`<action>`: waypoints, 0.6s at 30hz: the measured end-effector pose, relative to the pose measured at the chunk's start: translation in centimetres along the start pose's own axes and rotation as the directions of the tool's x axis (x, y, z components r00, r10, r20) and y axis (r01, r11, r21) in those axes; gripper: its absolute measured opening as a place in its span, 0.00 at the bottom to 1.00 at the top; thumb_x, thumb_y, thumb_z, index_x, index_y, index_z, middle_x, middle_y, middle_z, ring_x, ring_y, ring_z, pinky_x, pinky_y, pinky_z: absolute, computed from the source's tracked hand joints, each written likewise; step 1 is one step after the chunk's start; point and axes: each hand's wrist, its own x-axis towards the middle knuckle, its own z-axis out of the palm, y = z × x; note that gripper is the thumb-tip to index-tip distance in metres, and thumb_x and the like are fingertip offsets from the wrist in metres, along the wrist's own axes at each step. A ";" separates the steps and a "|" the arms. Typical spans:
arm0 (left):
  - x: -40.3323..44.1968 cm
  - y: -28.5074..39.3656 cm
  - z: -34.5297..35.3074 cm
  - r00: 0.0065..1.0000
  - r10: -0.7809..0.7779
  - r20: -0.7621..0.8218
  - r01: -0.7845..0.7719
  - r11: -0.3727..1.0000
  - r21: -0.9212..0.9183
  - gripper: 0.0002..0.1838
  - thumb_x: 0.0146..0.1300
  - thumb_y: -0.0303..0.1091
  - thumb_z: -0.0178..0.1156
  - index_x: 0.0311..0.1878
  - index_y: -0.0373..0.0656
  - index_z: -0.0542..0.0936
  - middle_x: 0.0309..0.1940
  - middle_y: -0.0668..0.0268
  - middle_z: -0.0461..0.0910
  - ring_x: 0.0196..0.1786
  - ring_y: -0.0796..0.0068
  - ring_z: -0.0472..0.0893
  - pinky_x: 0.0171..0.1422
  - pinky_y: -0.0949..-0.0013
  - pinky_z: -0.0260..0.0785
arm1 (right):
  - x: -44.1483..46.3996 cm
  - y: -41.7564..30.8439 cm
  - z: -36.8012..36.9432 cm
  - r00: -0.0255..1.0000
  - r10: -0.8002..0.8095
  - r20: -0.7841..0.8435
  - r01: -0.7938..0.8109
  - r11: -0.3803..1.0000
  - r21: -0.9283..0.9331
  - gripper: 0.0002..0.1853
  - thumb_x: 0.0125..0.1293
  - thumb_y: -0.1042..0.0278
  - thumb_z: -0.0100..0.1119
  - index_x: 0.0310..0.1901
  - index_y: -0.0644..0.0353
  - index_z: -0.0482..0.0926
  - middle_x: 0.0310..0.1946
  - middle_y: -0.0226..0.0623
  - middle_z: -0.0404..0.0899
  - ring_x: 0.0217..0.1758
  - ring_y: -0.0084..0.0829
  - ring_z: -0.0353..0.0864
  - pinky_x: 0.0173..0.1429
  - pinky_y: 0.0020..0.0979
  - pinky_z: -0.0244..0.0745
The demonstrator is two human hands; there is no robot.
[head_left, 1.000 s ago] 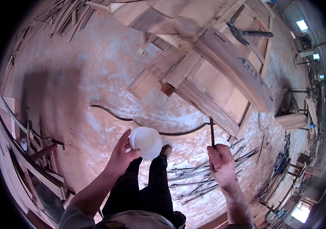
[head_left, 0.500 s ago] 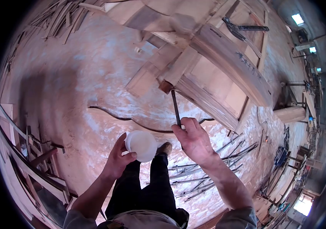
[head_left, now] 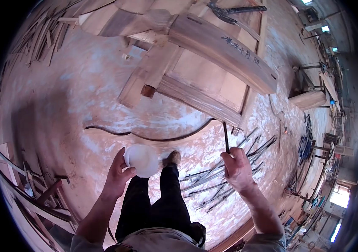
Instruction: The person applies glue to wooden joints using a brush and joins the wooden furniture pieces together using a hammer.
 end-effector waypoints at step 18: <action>-0.5 2.8 2.4 0.994 0.109 0.019 -0.110 0.994 0.029 0.45 0.57 0.21 0.60 0.77 0.41 0.52 0.60 0.60 0.71 0.63 0.67 0.70 0.63 0.60 0.69 | 1.9 -7.4 -4.1 0.943 0.137 -0.303 0.075 0.802 0.592 0.13 0.58 0.82 0.63 0.46 0.66 0.80 0.40 0.45 0.77 0.41 0.44 0.80 0.43 0.34 0.78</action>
